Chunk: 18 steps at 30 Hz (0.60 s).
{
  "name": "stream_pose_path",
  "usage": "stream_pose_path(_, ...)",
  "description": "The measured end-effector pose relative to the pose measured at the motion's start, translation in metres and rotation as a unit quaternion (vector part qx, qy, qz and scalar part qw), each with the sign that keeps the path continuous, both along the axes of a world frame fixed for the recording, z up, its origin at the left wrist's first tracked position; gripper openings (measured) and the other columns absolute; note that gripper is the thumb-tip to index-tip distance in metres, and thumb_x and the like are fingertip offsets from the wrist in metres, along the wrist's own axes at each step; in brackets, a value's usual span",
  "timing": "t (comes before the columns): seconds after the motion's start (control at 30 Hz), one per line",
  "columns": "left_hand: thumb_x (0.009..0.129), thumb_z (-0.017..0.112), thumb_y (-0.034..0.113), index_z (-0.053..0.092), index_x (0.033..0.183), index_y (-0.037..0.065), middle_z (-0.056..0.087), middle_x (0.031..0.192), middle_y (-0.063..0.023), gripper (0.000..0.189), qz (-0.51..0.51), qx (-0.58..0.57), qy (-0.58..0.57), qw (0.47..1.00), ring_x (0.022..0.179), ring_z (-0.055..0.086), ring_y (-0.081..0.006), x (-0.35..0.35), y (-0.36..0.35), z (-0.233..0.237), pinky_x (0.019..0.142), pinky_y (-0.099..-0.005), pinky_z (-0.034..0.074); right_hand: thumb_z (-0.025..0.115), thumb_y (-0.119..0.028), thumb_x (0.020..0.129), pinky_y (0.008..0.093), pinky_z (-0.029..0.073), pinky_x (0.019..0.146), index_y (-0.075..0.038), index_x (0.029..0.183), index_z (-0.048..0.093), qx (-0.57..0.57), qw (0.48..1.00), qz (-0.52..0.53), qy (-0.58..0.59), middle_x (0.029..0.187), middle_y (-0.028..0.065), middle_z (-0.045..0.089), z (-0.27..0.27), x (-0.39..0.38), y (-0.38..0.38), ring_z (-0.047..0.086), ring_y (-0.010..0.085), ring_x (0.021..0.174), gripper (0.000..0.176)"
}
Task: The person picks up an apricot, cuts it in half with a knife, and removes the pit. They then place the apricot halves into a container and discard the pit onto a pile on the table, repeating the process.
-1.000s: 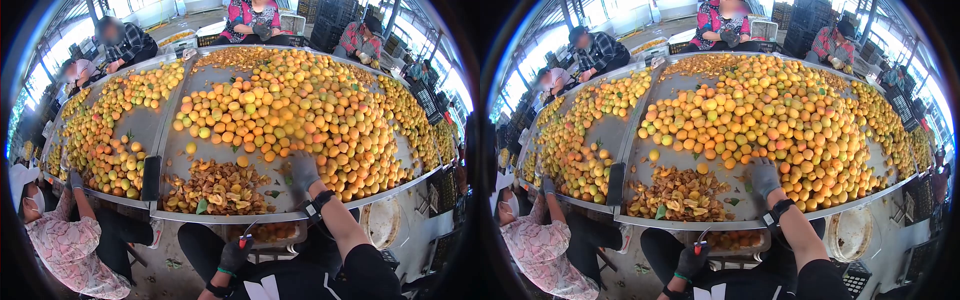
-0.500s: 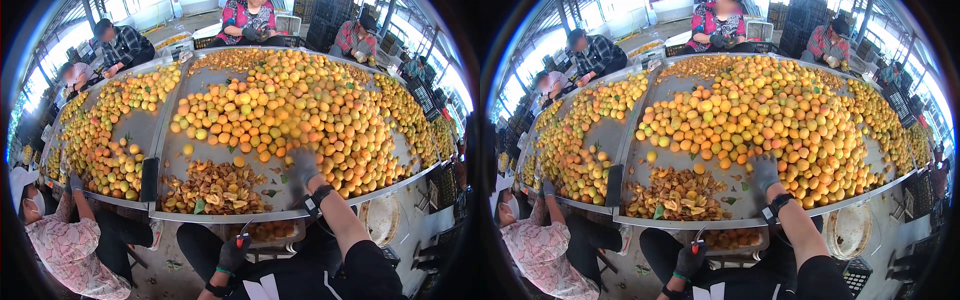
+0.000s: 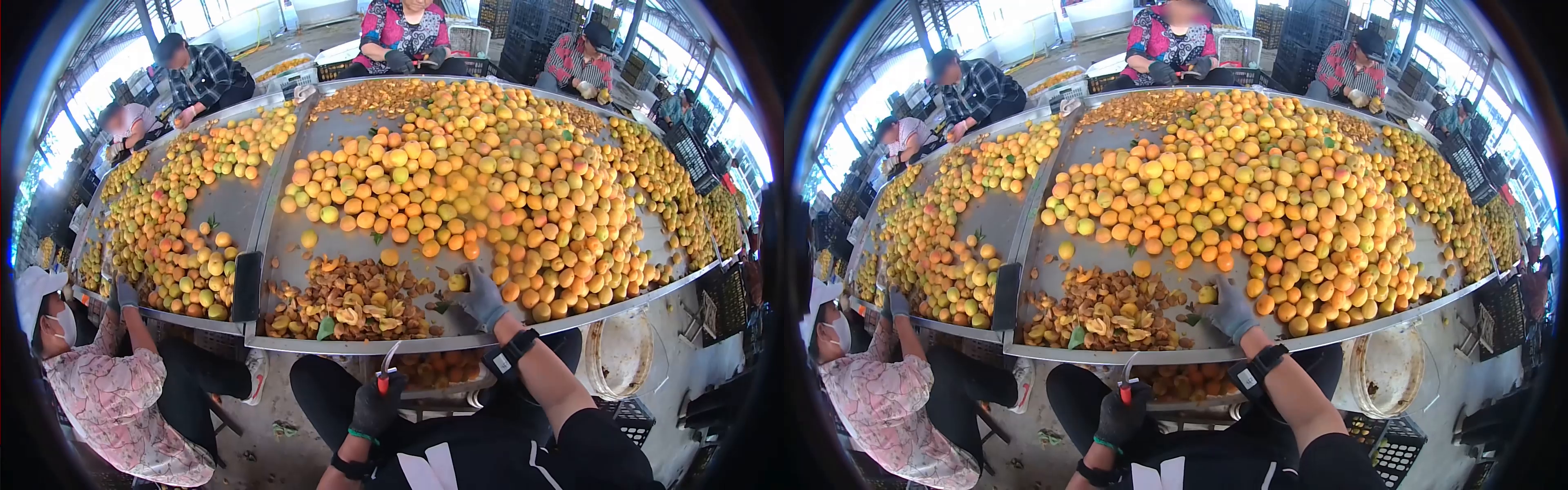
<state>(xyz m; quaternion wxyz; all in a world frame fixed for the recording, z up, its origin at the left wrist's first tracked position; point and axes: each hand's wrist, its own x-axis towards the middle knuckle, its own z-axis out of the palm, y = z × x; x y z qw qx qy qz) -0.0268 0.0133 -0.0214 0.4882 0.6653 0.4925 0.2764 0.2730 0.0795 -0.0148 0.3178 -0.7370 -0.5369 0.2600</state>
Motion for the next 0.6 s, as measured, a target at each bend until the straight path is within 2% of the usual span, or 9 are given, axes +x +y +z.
stream_pose_path(0.07, 0.086, 0.068, 0.016, 0.069, 0.095, 0.004, 0.069, 0.083, -0.0145, 0.015, 0.013, -0.009, -0.022, 1.0, 0.08, 0.069, -0.0274, 0.002, -0.002, 0.007, 0.067, -0.0337, 0.053, 0.071, -0.005, 0.08, 0.0282, 0.048, 0.081, -0.008, 0.124, 0.043, -0.135, 0.971, 0.058, -0.189, 0.111, 0.0049, 0.057, 0.001, 0.002, -0.003, 0.056, 0.0165, 0.097, 0.052)
stream_pose_path(0.1, 0.085, 0.068, 0.014, 0.069, 0.095, 0.004, 0.07, 0.085, -0.0136, 0.014, 0.009, 0.006, -0.004, 1.0, 0.081, 0.069, -0.026, 0.003, -0.002, 0.008, 0.069, -0.0331, 0.053, 0.071, -0.005, 0.08, 0.0282, 0.048, 0.081, -0.008, 0.124, 0.043, -0.134, 0.971, 0.057, -0.188, 0.111, 0.0049, 0.057, -0.001, 0.0, -0.005, 0.056, 0.0165, 0.097, 0.052)
stream_pose_path(0.13, 0.085, 0.068, 0.013, 0.069, 0.095, 0.004, 0.07, 0.086, -0.0127, 0.013, 0.008, 0.022, 0.014, 1.0, 0.083, 0.069, -0.0247, 0.003, -0.003, 0.011, 0.071, -0.0325, 0.053, 0.069, -0.003, 0.081, 0.028, 0.05, 0.081, -0.01, 0.121, 0.045, -0.087, 0.991, 0.072, 0.075, 0.11, 0.0042, 0.058, -0.003, -0.003, -0.009, 0.058, 0.0177, 0.1, 0.048)
stream_pose_path(0.17, 0.085, 0.068, 0.013, 0.069, 0.095, 0.004, 0.07, 0.086, -0.0127, 0.013, 0.009, 0.022, 0.014, 1.0, 0.083, 0.069, -0.0247, 0.004, -0.002, 0.014, 0.071, -0.0325, 0.053, 0.068, -0.002, 0.081, 0.0279, 0.051, 0.081, -0.012, 0.118, 0.046, -0.037, 0.939, 0.08, 0.332, 0.109, 0.0035, 0.059, -0.005, -0.005, -0.013, 0.061, 0.0188, 0.102, 0.044)
stream_pose_path(0.2, 0.085, 0.066, 0.012, 0.069, 0.093, 0.003, 0.07, 0.083, -0.0126, 0.013, 0.014, 0.01, 0.007, 1.0, 0.08, 0.069, -0.0244, 0.005, -0.001, 0.019, 0.071, -0.032, 0.053, 0.068, -0.002, 0.081, 0.0279, 0.051, 0.081, -0.012, 0.118, 0.046, -0.037, 0.939, 0.081, 0.333, 0.109, 0.0035, 0.059, -0.001, -0.009, -0.016, 0.061, 0.0188, 0.102, 0.044)
stream_pose_path(0.27, 0.084, 0.064, 0.012, 0.069, 0.092, 0.003, 0.069, 0.079, -0.0126, 0.013, 0.018, 0.0, 0.0, 1.0, 0.078, 0.069, -0.0241, 0.006, -0.001, 0.022, 0.071, -0.0315, 0.052, 0.062, 0.001, 0.084, 0.0277, 0.052, 0.082, -0.009, 0.117, 0.047, -0.021, 0.857, 0.08, 0.509, 0.109, 0.0044, 0.059, 0.015, -0.021, -0.024, 0.06, 0.0186, 0.105, 0.038)
stream_pose_path(0.37, 0.084, 0.065, 0.013, 0.069, 0.093, 0.003, 0.069, 0.08, -0.0131, 0.014, 0.027, -0.009, -0.017, 0.999, 0.076, 0.068, -0.0226, 0.007, -0.003, 0.019, 0.071, -0.0315, 0.052, 0.057, -0.002, 0.086, 0.0216, 0.048, 0.07, -0.005, 0.12, 0.049, 0.006, 0.901, 0.124, 0.415, 0.102, 0.0028, 0.056, 0.027, -0.028, -0.022, 0.057, 0.0118, 0.083, 0.035)
stream_pose_path(0.5, 0.084, 0.066, 0.011, 0.069, 0.094, 0.002, 0.069, 0.082, -0.0114, 0.014, 0.018, 0.009, -0.004, 1.0, 0.078, 0.068, -0.0186, 0.005, -0.005, 0.018, 0.071, -0.0305, 0.052, 0.057, -0.009, 0.091, 0.0196, 0.047, 0.071, -0.004, 0.114, 0.053, 0.016, 0.876, 0.098, 0.472, 0.1, 0.0028, 0.057, -0.012, -0.023, -0.013, 0.056, 0.0097, 0.083, 0.024)
stream_pose_path(0.6, 0.085, 0.067, 0.01, 0.068, 0.095, 0.001, 0.07, 0.083, -0.0099, 0.014, 0.025, -0.012, -0.014, 1.0, 0.079, 0.067, -0.017, 0.004, -0.005, 0.019, 0.072, -0.03, 0.052, 0.057, -0.017, 0.094, 0.021, 0.047, 0.075, -0.004, 0.11, 0.055, -0.119, 0.865, 0.034, 0.486, 0.101, 0.0043, 0.058, -0.002, -0.024, -0.011, 0.056, 0.0096, 0.082, 0.021)
